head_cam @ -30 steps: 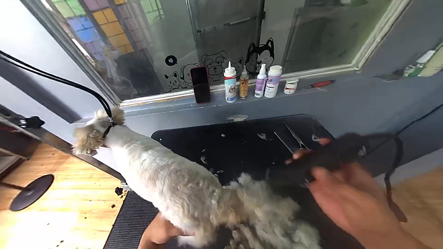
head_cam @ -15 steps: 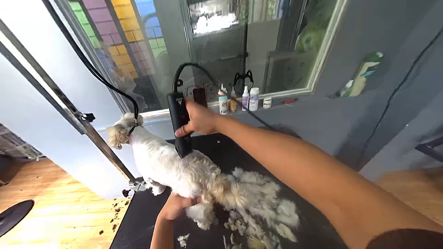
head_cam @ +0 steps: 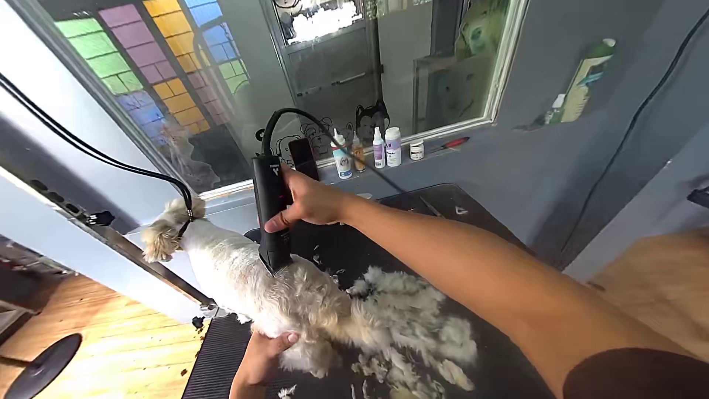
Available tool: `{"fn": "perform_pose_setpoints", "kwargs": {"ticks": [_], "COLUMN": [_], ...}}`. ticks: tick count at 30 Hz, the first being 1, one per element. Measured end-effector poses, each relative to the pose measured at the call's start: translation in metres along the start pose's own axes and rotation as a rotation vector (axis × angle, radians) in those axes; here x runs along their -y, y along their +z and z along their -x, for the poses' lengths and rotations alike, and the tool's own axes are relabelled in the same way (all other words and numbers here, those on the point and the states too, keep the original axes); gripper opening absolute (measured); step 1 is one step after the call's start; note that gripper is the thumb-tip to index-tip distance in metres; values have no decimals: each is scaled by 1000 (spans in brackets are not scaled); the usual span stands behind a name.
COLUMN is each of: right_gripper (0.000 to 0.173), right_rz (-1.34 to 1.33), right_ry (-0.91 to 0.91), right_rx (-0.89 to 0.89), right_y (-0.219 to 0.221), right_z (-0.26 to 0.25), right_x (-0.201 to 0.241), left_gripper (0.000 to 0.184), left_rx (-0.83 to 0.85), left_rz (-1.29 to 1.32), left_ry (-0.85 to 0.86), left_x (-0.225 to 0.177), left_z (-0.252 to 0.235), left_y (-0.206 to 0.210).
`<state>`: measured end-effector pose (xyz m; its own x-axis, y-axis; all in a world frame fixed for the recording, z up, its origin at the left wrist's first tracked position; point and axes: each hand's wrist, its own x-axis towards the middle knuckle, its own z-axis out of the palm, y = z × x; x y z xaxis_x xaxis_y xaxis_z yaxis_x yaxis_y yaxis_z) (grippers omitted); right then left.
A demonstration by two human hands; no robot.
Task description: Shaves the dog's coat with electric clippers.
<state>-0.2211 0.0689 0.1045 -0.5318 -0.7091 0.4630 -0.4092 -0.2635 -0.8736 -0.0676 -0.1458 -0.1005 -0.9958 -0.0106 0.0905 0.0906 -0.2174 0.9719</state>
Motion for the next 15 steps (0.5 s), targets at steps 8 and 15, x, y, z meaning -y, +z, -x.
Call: {"fn": "perform_pose_setpoints", "kwargs": {"ticks": [8,15], "right_gripper": [76,79], "right_rz": [-186,-69], "right_ry": [96,62], "right_rx": [135,-146], "right_y": [-12,2], "right_z": [45,-11], "right_x": [-26,-7], "left_gripper": [53,68], "left_rx": [174,-3], "left_rz": [-5,111], "left_ry": [125,45], "left_x": [9,13], "left_z": [3,2], "left_y": [-21,5]}}
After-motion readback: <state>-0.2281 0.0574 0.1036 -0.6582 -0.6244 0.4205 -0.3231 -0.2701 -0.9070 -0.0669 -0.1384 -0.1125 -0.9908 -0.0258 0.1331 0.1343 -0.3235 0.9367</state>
